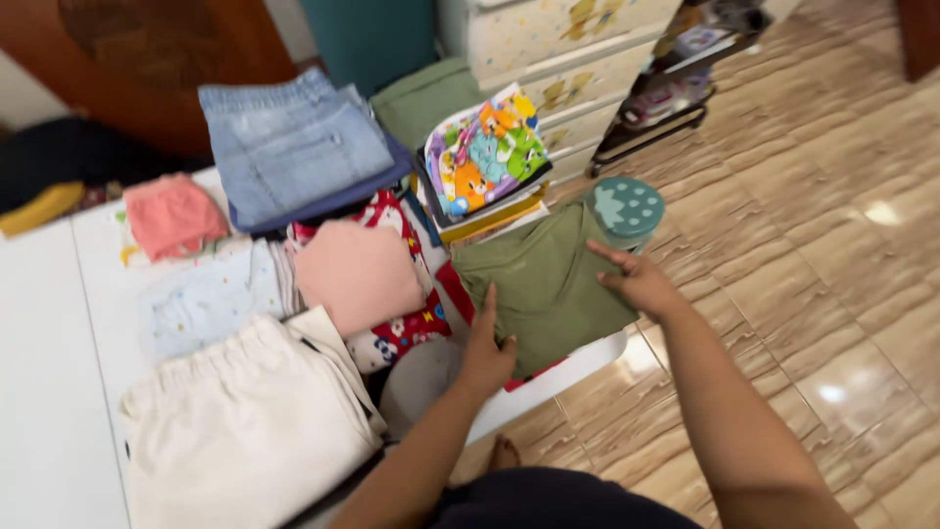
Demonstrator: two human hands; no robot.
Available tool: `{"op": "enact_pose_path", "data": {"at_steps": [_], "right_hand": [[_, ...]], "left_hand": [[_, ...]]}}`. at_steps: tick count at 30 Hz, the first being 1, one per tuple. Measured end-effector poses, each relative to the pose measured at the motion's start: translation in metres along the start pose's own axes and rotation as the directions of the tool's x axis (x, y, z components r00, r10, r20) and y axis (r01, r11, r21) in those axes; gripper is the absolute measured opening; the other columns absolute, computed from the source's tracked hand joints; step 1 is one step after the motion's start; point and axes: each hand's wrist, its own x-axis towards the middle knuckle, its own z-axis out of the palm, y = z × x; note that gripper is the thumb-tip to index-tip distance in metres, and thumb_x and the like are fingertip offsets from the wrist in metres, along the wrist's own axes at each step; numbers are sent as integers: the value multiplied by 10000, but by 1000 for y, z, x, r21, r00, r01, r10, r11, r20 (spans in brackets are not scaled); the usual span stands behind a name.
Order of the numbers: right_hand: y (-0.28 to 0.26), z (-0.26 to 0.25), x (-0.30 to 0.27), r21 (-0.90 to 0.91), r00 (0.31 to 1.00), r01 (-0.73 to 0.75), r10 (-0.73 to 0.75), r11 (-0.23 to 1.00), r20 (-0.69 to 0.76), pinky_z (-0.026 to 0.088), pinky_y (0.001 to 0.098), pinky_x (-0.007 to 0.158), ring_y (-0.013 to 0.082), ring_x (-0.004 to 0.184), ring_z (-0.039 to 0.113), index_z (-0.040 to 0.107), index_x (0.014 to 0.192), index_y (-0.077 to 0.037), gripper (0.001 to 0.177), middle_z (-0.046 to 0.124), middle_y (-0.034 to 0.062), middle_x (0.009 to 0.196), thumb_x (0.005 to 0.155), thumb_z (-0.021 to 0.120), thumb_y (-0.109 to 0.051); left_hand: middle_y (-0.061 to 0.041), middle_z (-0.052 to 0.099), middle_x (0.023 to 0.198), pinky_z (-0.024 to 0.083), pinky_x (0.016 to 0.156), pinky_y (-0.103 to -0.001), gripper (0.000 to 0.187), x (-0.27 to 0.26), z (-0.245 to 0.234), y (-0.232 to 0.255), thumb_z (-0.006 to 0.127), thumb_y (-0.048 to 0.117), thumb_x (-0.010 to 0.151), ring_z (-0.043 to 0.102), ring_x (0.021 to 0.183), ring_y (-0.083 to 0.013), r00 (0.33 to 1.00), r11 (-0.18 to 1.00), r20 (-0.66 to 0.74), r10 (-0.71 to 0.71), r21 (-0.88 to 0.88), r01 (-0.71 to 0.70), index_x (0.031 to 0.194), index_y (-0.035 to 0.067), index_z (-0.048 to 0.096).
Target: The person folds a green t-shirt and a red t-shirt on a white table. They smooth each shirt, fold the sides inward, fold the bottom up, and then fold the shirt in half to create a compact stack.
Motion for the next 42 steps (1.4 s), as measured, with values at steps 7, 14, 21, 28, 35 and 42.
{"op": "enact_pose_path", "data": {"at_steps": [7,14,21,28,35,42], "right_hand": [[88,-12,32,-436,995,99,-90,895,43,459,383,1004,257,1160,563,502,1565,-287,682,609,182,1380,935,695,-110],[57,-1,24,-797,953,190,-303,574,9,353,481,1142,433,1385,381,322,1593,-240,861,326,213,1621,822,706,-233],[43,88,39,-884,757,380,-641,272,128,130,660,1247,383,1611,152,191,1672,-155,782,161,157,1747,1021,512,-448],[76,100,67,-945,960,158,-269,286,79,82,655,1187,284,1563,111,176,1626,-245,831,131,33,1709,930,425,-623],[34,158,15,-865,846,240,-531,442,-37,65,747,1150,386,1574,115,263,1621,-198,802,148,169,1707,953,473,-590],[-23,331,-44,-760,781,493,-601,423,172,66,727,1168,378,1579,99,259,1622,-180,813,118,172,1714,954,481,-585]], "left_hand": [[-209,126,1676,257,1225,-399,965,-4,33,-62,675,1,792,187,1546,-386,979,970,-149,-142,176,168,1601,60,152],[-359,-93,1627,236,1174,-502,975,-22,45,-21,668,43,819,20,1481,-529,929,915,-308,-205,276,294,1608,28,96],[-246,177,1725,158,1298,-507,802,21,69,-14,614,326,985,150,1610,-392,947,530,-192,259,847,26,1616,-14,255],[-250,140,1674,116,1234,-517,894,38,42,-29,611,450,905,114,1559,-383,982,687,-37,-184,710,156,1576,1,228],[-349,157,1699,180,1282,-583,932,-65,-38,19,610,478,996,191,1591,-506,916,771,-234,325,627,-113,1637,-51,185],[-356,113,1667,135,1185,-713,924,-201,-212,41,645,468,933,148,1539,-543,752,621,-589,296,717,317,1636,70,197]]}}
